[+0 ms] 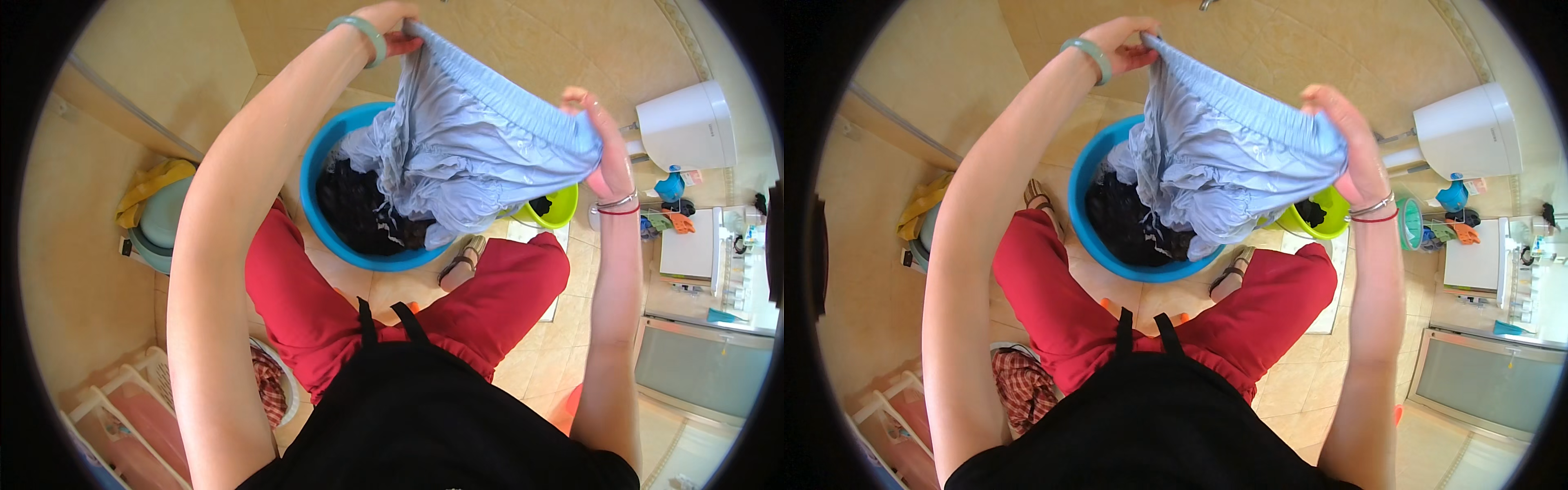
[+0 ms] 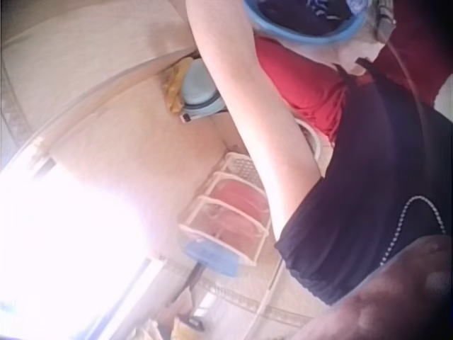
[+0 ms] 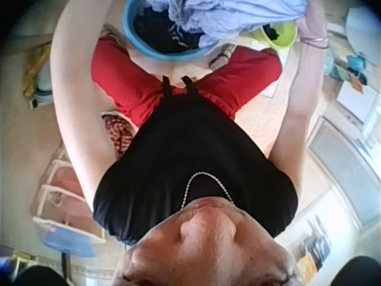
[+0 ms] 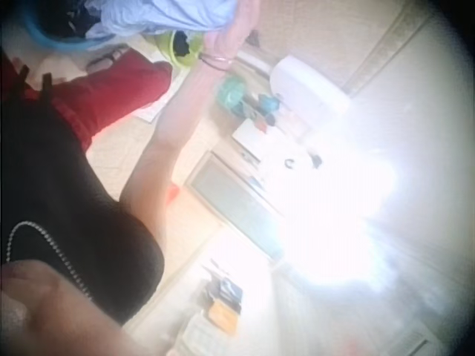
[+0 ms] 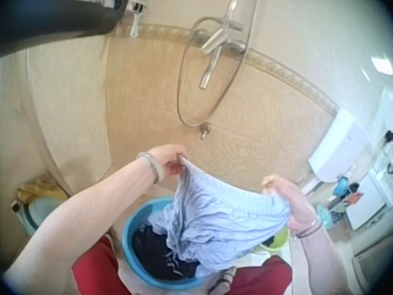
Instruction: The person hand-washes a light blue garment in a blue basin filled with soapy water. They repeatedly submerge, agitate, and wring the fabric to clean it, handling the item with both hands throughout the process.
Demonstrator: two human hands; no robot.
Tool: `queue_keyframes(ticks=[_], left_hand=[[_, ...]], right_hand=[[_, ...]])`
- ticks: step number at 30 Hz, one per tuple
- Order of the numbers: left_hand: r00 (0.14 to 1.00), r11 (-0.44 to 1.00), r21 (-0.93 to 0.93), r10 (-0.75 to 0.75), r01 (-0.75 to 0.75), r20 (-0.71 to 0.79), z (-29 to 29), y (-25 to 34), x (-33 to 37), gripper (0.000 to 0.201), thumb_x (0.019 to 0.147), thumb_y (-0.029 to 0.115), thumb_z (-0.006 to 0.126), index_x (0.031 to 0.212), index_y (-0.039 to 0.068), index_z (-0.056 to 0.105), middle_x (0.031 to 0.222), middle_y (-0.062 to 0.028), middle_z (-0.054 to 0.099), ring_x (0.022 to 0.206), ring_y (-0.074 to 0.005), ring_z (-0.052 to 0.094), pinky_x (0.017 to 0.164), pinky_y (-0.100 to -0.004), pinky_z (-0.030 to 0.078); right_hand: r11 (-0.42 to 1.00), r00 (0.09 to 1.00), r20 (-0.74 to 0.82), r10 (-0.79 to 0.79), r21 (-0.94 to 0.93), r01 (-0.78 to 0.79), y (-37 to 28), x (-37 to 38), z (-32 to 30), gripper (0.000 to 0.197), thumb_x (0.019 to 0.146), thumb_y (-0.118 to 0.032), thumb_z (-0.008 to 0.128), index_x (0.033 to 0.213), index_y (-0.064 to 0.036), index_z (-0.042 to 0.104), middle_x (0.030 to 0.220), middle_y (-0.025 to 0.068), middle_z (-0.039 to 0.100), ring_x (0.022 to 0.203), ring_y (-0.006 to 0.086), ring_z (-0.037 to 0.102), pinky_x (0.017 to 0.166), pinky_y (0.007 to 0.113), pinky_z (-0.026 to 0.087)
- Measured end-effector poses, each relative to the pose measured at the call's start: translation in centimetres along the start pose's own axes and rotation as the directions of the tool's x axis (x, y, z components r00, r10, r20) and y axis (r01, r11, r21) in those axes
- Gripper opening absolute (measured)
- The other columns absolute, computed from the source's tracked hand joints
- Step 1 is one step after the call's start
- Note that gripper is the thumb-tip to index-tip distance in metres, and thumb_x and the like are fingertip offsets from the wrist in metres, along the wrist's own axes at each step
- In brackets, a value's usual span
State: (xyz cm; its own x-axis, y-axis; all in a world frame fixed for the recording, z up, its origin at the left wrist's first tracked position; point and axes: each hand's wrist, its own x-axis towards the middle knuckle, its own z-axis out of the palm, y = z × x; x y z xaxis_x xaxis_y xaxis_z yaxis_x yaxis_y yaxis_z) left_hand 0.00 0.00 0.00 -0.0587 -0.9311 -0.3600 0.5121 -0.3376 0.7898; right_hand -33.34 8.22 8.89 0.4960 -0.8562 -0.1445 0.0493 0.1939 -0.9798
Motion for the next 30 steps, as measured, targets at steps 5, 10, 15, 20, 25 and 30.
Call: queue_keyframes(ticks=[5, 10, 15, 20, 25, 30], left_hand=[[0.989, 0.998, -0.057, -0.016, 0.025, 0.146, 1.7, -0.2, 4.0, 0.004, 0.076, 0.006, 0.061, 0.072, 0.006, 0.061, 0.066, -0.008, 0.059, 0.066, -0.0216, 0.059, 0.062, -0.0352, 0.053], [0.947, 0.992, 0.055, 0.087, -0.109, 0.311, 1.5, -2.0, 5.1, 0.011, 0.08, 0.002, 0.051, 0.075, 0.005, 0.061, 0.068, -0.0065, 0.059, 0.066, -0.0187, 0.059, 0.062, -0.0304, 0.053], [0.927, 0.981, -0.151, 0.165, -0.119, 0.336, 2.8, -2.5, 4.7, 0.005, 0.082, 0.004, 0.058, 0.081, 0.007, 0.061, 0.074, -0.004, 0.061, 0.067, -0.0149, 0.059, 0.061, -0.0288, 0.052], [0.934, 0.968, -0.165, 0.229, -0.189, 0.275, 2.2, -2.9, 2.8, 0.003, 0.084, 0.011, 0.062, 0.084, 0.008, 0.062, 0.076, -0.0038, 0.062, 0.071, -0.0156, 0.06, 0.065, -0.0294, 0.052], [0.882, 0.901, -0.064, 0.433, -0.429, 0.187, 0.8, -5.1, -1.7, 0.057, 0.08, 0.023, 0.071, 0.126, 0.002, 0.045, 0.115, -0.0194, 0.055, 0.106, -0.0264, 0.056, 0.088, -0.034, 0.049], [0.952, 0.832, 0.493, 0.305, -0.256, -0.021, -0.8, -15.7, -4.7, 0.077, 0.072, 0.049, 0.072, 0.129, 0.005, 0.045, 0.125, -0.018, 0.052, 0.113, -0.0277, 0.052, 0.093, -0.0373, 0.044]], right_hand=[[0.516, 0.954, 0.156, 0.255, -0.857, 0.002, -0.1, -1.0, 3.7, 0.036, 0.084, -0.028, 0.065, 0.107, -0.0005, 0.061, 0.099, 0.005, 0.065, 0.089, 0.0082, 0.057, 0.079, 0.025, 0.046], [0.841, 0.961, 0.048, 0.272, -0.498, -0.213, -0.2, -1.7, 3.5, 0.029, 0.083, -0.015, 0.062, 0.104, 0.0045, 0.062, 0.098, 0.0061, 0.065, 0.09, 0.0102, 0.059, 0.08, 0.026, 0.046], [0.987, 0.998, -0.043, 0.043, -0.15, -0.049, 0.5, -0.8, 1.8, 0.027, 0.083, -0.007, 0.058, 0.108, 0.0047, 0.058, 0.102, 0.0071, 0.063, 0.095, 0.0137, 0.059, 0.086, 0.028, 0.045], [0.996, 0.995, -0.056, 0.077, -0.04, -0.08, 2.0, 0.2, 1.7, 0.026, 0.086, -0.008, 0.053, 0.109, 0.0049, 0.057, 0.106, 0.0085, 0.062, 0.097, 0.0156, 0.059, 0.088, 0.031, 0.045], [0.974, 0.985, -0.165, 0.053, 0.225, -0.015, 2.0, 1.8, 0.3, 0.023, 0.087, -0.013, 0.051, 0.103, 0.0014, 0.059, 0.103, 0.0081, 0.063, 0.097, 0.0183, 0.059, 0.089, 0.034, 0.045], [0.935, 0.983, -0.181, 0.009, 0.351, 0.056, 1.6, 3.3, 1.0, 0.022, 0.087, -0.014, 0.051, 0.101, 0.0002, 0.059, 0.102, 0.0093, 0.064, 0.097, 0.0217, 0.06, 0.09, 0.036, 0.046]])
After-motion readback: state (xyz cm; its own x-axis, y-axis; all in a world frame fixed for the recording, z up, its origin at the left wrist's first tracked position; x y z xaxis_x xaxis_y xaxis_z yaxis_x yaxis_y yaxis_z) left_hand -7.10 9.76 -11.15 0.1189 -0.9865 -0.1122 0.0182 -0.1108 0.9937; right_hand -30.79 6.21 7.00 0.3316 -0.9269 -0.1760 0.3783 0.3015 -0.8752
